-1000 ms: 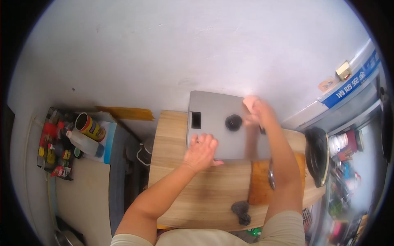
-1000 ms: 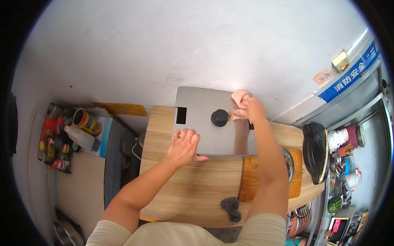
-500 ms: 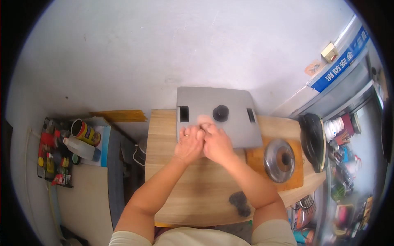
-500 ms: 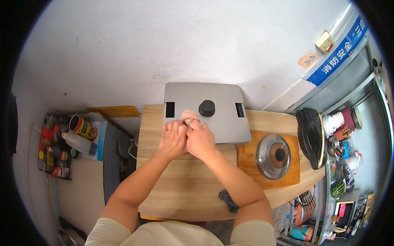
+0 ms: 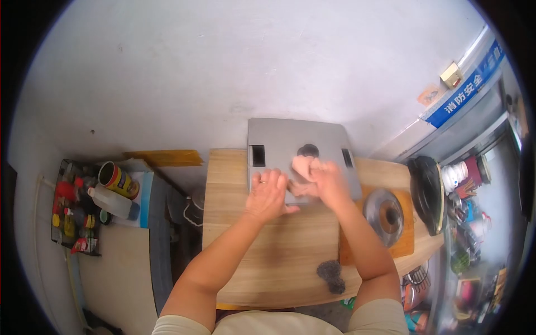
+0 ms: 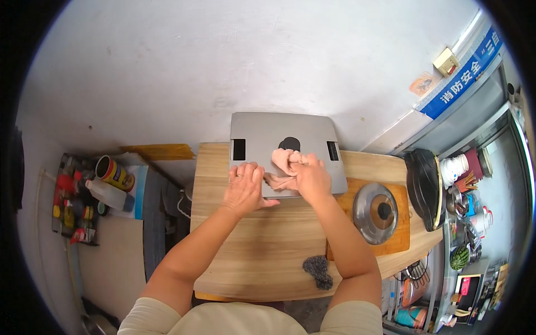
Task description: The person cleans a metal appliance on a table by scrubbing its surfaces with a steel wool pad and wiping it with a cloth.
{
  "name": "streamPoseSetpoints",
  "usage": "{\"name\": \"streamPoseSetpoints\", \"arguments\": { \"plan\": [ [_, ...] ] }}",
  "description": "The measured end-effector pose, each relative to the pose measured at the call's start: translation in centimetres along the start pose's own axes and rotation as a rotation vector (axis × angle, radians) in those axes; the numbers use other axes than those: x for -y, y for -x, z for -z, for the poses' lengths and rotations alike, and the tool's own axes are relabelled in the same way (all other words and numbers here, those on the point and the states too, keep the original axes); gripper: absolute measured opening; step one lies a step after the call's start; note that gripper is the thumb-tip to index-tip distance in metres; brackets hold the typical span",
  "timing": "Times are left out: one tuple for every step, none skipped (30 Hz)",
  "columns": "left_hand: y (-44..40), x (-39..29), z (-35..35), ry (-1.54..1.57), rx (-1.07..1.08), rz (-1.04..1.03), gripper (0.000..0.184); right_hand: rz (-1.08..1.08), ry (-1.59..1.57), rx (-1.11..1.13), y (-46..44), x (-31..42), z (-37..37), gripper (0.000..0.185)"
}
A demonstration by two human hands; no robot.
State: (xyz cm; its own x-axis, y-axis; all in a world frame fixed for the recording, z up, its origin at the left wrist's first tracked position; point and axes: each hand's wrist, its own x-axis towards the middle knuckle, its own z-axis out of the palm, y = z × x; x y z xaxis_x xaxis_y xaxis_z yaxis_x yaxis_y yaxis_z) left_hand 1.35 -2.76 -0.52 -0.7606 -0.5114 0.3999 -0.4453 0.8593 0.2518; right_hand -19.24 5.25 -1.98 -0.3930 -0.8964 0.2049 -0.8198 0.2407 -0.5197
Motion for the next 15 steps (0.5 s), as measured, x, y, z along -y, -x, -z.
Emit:
{"name": "streamPoseSetpoints", "arguments": {
  "plan": [
    [0.1,0.1,-0.1,0.006,-0.006,-0.008,0.087,0.046,0.207,-0.005,-0.2,1.2,1.1,0.022],
    [0.0,0.2,-0.1,0.012,-0.014,-0.016,0.086,0.093,0.414,-0.012,-0.5,2.0,1.9,0.02],
    [0.1,0.2,-0.1,0.017,-0.009,-0.018,0.086,0.109,0.401,-0.016,-0.5,2.2,2.0,0.019],
    [0.1,0.2,-0.1,0.023,-0.004,-0.02,0.085,0.124,0.389,-0.02,-0.3,2.3,2.1,0.018],
    [0.1,0.3,-0.1,0.032,0.001,-0.023,0.085,0.138,0.379,-0.024,-0.2,2.2,2.2,0.017],
    [0.0,0.3,-0.1,0.027,-0.018,-0.031,0.084,0.132,0.283,-0.009,-0.4,1.5,2.5,0.017],
    [0.0,0.3,-0.1,0.023,-0.034,-0.041,0.084,0.122,0.187,0.007,-0.5,0.4,2.8,0.017],
    [0.1,0.4,-0.2,0.019,-0.051,-0.052,0.083,0.106,0.129,-0.007,-0.8,-0.5,2.8,0.017],
    [0.1,0.4,-0.1,0.029,-0.036,-0.047,0.083,0.09,0.07,-0.021,-1.0,-1.3,2.8,0.017],
    [0.0,0.4,0.0,0.04,-0.023,-0.042,0.082,0.071,0.051,-0.062,-1.6,-2.1,2.9,0.017],
    [0.0,0.4,0.0,0.053,-0.013,-0.035,0.082,0.053,0.035,-0.104,-2.3,-2.9,3.0,0.017],
    [0.1,0.3,0.0,0.051,-0.014,-0.041,0.081,0.029,0.018,-0.148,-2.7,-3.5,3.2,0.018],
    [0.0,0.3,0.1,0.047,-0.018,-0.049,0.08,0.007,-0.001,-0.196,-3.4,-4.0,3.4,0.019],
    [-0.1,0.3,0.1,0.039,-0.021,-0.052,0.079,-0.013,-0.023,-0.241,-4.0,-4.4,3.4,0.021],
    [-0.1,0.4,0.2,0.058,-0.006,-0.051,0.078,0.157,0.014,-0.274,-4.5,-3.3,3.0,0.02]
  ]
}}
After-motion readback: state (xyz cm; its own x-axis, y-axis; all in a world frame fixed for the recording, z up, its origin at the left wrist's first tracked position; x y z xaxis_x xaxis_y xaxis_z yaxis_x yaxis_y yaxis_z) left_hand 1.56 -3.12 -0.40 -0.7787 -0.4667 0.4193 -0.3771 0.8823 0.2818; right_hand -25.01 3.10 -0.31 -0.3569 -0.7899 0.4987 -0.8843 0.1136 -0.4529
